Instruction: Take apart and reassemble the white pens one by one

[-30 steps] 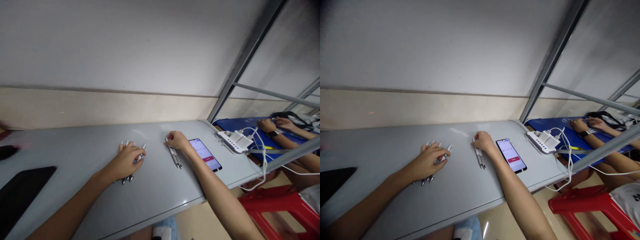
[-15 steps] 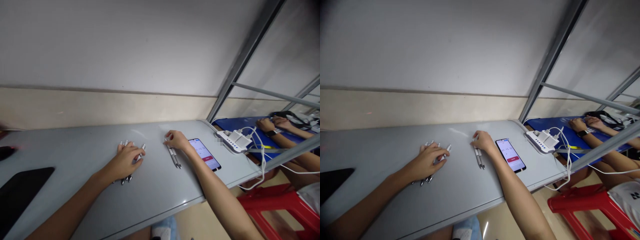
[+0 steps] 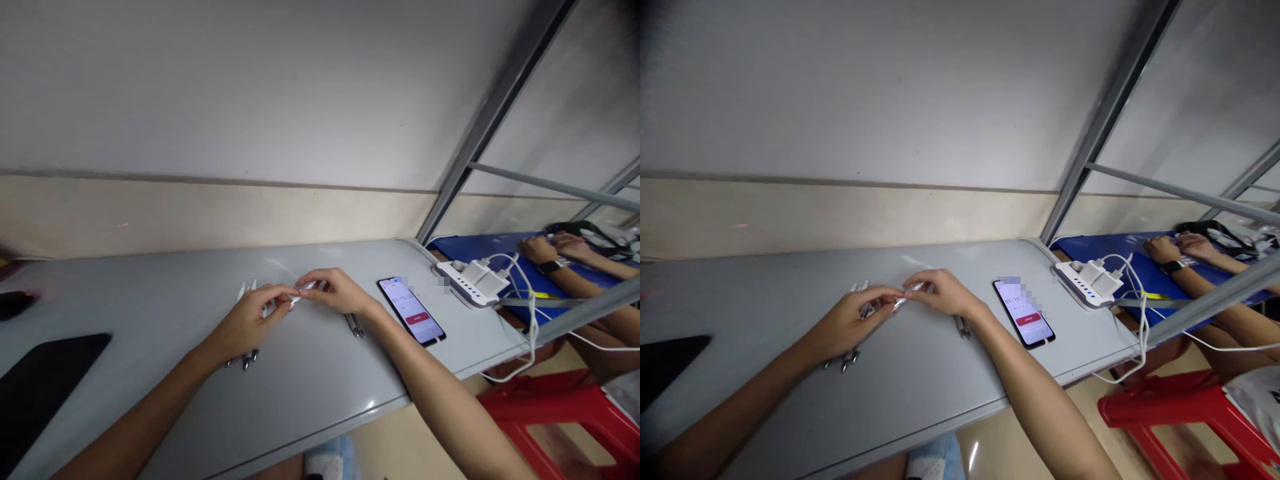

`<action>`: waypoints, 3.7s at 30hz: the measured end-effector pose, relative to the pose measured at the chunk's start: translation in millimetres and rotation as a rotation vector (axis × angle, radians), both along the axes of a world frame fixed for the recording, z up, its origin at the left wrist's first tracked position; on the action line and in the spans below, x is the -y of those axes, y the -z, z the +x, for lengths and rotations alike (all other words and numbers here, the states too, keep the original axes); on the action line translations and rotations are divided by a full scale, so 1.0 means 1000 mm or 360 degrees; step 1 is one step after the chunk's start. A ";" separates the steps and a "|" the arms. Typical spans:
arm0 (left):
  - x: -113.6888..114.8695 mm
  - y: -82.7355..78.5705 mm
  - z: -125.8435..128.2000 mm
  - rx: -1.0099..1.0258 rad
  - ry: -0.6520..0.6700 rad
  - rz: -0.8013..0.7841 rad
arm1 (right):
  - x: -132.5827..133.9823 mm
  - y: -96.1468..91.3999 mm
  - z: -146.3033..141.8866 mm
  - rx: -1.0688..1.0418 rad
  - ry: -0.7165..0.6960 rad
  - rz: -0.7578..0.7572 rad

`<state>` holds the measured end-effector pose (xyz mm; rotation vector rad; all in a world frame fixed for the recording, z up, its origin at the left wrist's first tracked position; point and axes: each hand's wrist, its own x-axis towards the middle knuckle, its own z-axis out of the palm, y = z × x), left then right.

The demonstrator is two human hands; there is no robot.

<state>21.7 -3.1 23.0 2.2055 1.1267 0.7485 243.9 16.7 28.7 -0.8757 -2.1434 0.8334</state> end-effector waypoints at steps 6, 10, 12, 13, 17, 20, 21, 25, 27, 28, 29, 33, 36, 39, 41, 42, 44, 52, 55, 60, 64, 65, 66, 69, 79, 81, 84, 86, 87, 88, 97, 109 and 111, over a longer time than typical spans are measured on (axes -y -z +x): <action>-0.005 0.003 -0.004 -0.0083 -0.0141 0.0157 | -0.004 0.000 0.005 -0.0073 0.0316 -0.0168; -0.011 0.009 -0.007 -0.0218 -0.0130 0.0477 | -0.006 -0.001 0.012 -0.0132 0.0208 -0.0688; -0.012 0.010 -0.007 -0.0312 -0.0127 0.0638 | -0.007 -0.001 0.013 -0.0119 0.0142 -0.1016; -0.013 0.009 -0.007 -0.0383 -0.0132 0.0716 | -0.007 -0.001 0.012 -0.0134 0.0114 -0.1148; -0.013 0.006 -0.007 -0.0641 -0.0187 0.0904 | -0.004 -0.002 0.006 -0.0272 0.0056 -0.1211; -0.012 0.003 -0.009 -0.0541 -0.0234 0.0773 | 0.003 -0.006 -0.001 -0.0212 0.0144 -0.0647; -0.012 0.002 -0.010 -0.0469 -0.0246 0.0678 | 0.005 -0.007 -0.003 -0.0147 0.0187 -0.0401; -0.014 0.001 -0.012 -0.0328 -0.0285 0.0471 | 0.006 -0.005 -0.005 -0.0085 0.0305 0.0037; -0.015 0.004 -0.012 -0.0360 -0.0290 0.0520 | 0.003 -0.001 -0.003 -0.0134 0.0322 -0.0031; -0.016 0.006 -0.012 -0.0385 -0.0277 0.0550 | 0.001 0.001 -0.001 -0.0129 0.0319 -0.0097; -0.017 0.008 -0.012 -0.0414 -0.0255 0.0577 | 0.000 0.002 0.000 -0.0100 0.0307 -0.0161; -0.018 0.013 -0.011 -0.0503 -0.0200 0.0634 | -0.002 0.004 0.002 -0.0122 0.0255 -0.0151; -0.016 0.012 -0.010 -0.0504 -0.0215 0.0624 | -0.001 0.003 0.003 -0.0232 0.0270 -0.0130; -0.014 0.009 -0.009 -0.0502 -0.0200 0.0616 | -0.002 0.004 0.003 -0.0107 0.0250 -0.0245; -0.012 0.008 -0.009 -0.0519 -0.0204 0.0620 | -0.003 0.006 0.003 -0.0084 0.0263 -0.0178; -0.012 0.008 -0.008 -0.0527 -0.0209 0.0621 | -0.004 0.007 0.003 -0.0119 0.0285 -0.0122; -0.012 0.008 -0.008 -0.0532 -0.0211 0.0626 | -0.005 0.008 0.003 -0.0206 0.0327 -0.0085; -0.012 0.008 -0.008 -0.0490 -0.0180 0.0584 | -0.003 0.006 0.001 -0.0140 0.0346 -0.0031; -0.012 0.007 -0.008 -0.0458 -0.0171 0.0600 | -0.003 0.007 0.001 -0.0105 0.0307 -0.0074; -0.011 0.008 -0.008 -0.0489 -0.0190 0.0595 | -0.003 0.007 0.001 0.0071 0.0265 0.0057; -0.013 0.008 -0.008 -0.0440 -0.0203 0.0531 | -0.004 0.006 0.002 0.0077 0.0369 0.0342; -0.013 0.008 -0.009 -0.0414 -0.0200 0.0511 | -0.004 0.005 0.003 0.0100 0.0385 0.0387; -0.013 0.007 -0.009 -0.0381 -0.0193 0.0498 | -0.005 0.005 0.004 0.0130 0.0402 0.0416; -0.013 0.005 -0.011 -0.0282 -0.0156 0.0499 | -0.006 0.005 0.010 0.0218 0.0482 0.0471; -0.020 0.009 -0.018 -0.0363 -0.0230 0.0500 | -0.012 0.006 0.026 0.0468 0.0626 0.0488; -0.020 0.010 -0.017 -0.0375 -0.0229 0.0503 | -0.011 0.006 0.024 0.0461 0.0567 0.0511; -0.019 0.010 -0.015 -0.0424 -0.0225 0.0523 | -0.009 0.007 0.018 0.0416 0.0470 0.0542; -0.017 0.010 -0.014 -0.0465 -0.0226 0.0519 | -0.008 0.009 0.013 0.0378 0.0390 0.0562; -0.016 0.010 -0.013 -0.0477 -0.0234 0.0505 | -0.008 0.011 0.011 0.0357 0.0353 0.0577; -0.015 0.010 -0.012 -0.0482 -0.0248 0.0487 | -0.007 0.013 0.008 0.0335 0.0323 0.0594; -0.013 0.014 -0.010 -0.0516 -0.0202 0.0423 | -0.008 0.020 0.001 0.0026 0.0250 0.0456; -0.013 0.009 -0.011 -0.0469 -0.0164 0.0646 | -0.005 0.014 -0.002 -0.0146 0.0185 -0.0171; -0.012 0.007 -0.010 -0.0410 -0.0174 0.0691 | -0.004 0.011 -0.001 -0.0144 0.0181 -0.0264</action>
